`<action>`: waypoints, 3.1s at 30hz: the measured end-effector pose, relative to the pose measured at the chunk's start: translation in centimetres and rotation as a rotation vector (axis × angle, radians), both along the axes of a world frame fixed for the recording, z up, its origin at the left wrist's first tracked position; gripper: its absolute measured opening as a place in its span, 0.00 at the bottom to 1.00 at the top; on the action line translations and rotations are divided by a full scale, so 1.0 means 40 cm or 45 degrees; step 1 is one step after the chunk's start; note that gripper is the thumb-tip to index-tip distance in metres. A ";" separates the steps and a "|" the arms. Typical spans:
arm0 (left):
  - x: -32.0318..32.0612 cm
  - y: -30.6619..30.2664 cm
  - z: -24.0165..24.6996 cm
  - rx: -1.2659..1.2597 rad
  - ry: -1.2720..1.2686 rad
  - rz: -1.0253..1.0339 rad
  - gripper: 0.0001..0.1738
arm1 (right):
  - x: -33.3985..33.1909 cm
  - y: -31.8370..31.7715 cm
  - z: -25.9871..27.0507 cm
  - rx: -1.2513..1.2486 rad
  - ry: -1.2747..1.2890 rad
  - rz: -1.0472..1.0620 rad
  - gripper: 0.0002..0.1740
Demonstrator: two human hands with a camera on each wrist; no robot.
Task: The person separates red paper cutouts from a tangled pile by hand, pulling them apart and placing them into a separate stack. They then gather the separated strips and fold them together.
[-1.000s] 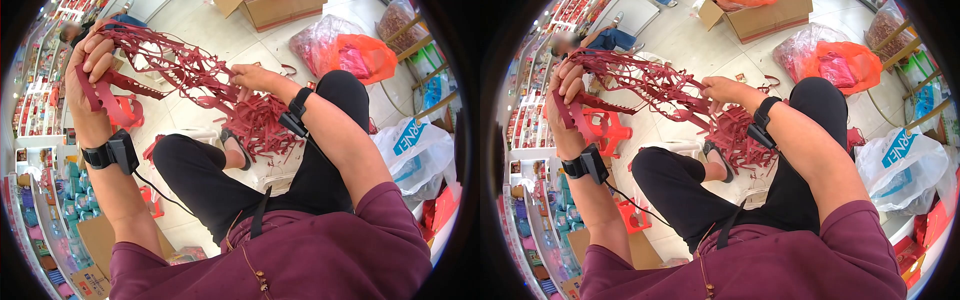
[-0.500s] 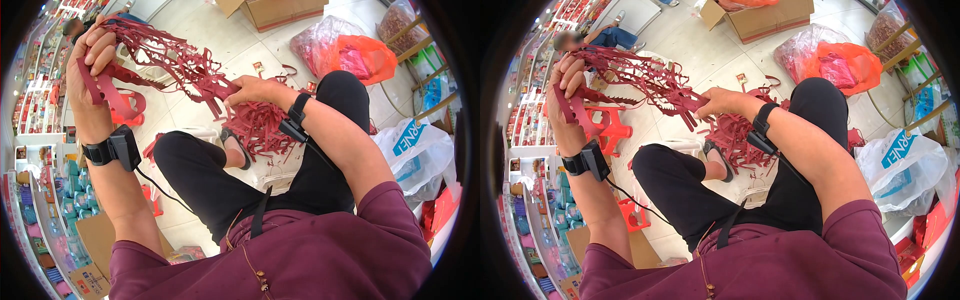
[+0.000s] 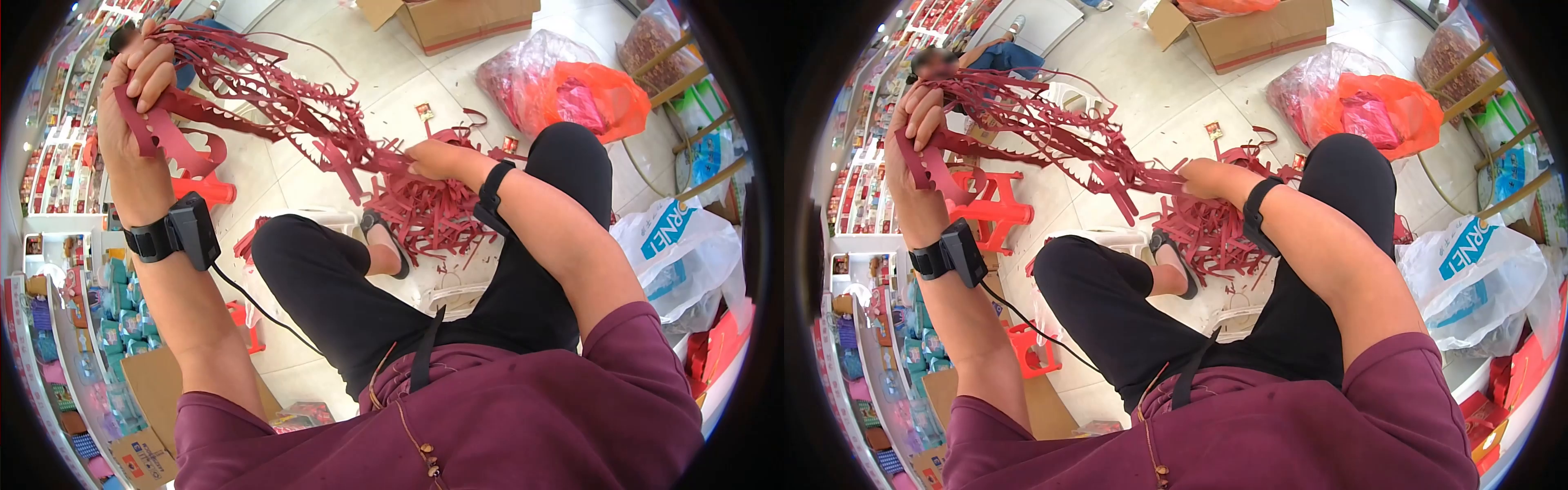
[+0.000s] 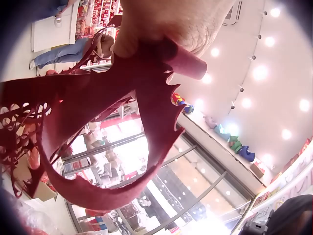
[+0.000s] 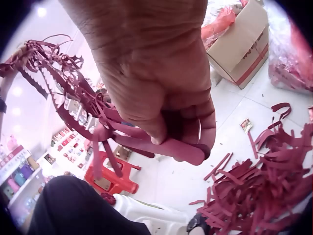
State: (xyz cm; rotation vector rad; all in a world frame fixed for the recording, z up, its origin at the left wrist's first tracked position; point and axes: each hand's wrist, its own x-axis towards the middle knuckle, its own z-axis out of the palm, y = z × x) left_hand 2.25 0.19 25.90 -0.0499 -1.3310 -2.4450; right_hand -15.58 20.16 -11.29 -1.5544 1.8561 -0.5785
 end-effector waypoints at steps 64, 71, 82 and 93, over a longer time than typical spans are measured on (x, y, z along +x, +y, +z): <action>-0.168 0.183 -0.429 -1.381 -1.104 -0.087 0.41 | -0.022 -0.046 0.295 -0.508 -1.821 -0.267 0.17; -0.187 0.128 -0.506 -1.422 -1.006 0.080 0.21 | -0.015 -0.031 0.287 -0.501 -1.957 -0.133 0.15; -0.114 0.073 -0.356 -1.016 -1.108 0.150 0.12 | -0.092 -0.001 0.289 -0.604 -1.568 -0.345 0.20; -0.049 0.029 -0.242 -0.685 -0.834 0.238 0.11 | -0.034 -0.002 0.291 -0.346 -1.176 -0.085 0.23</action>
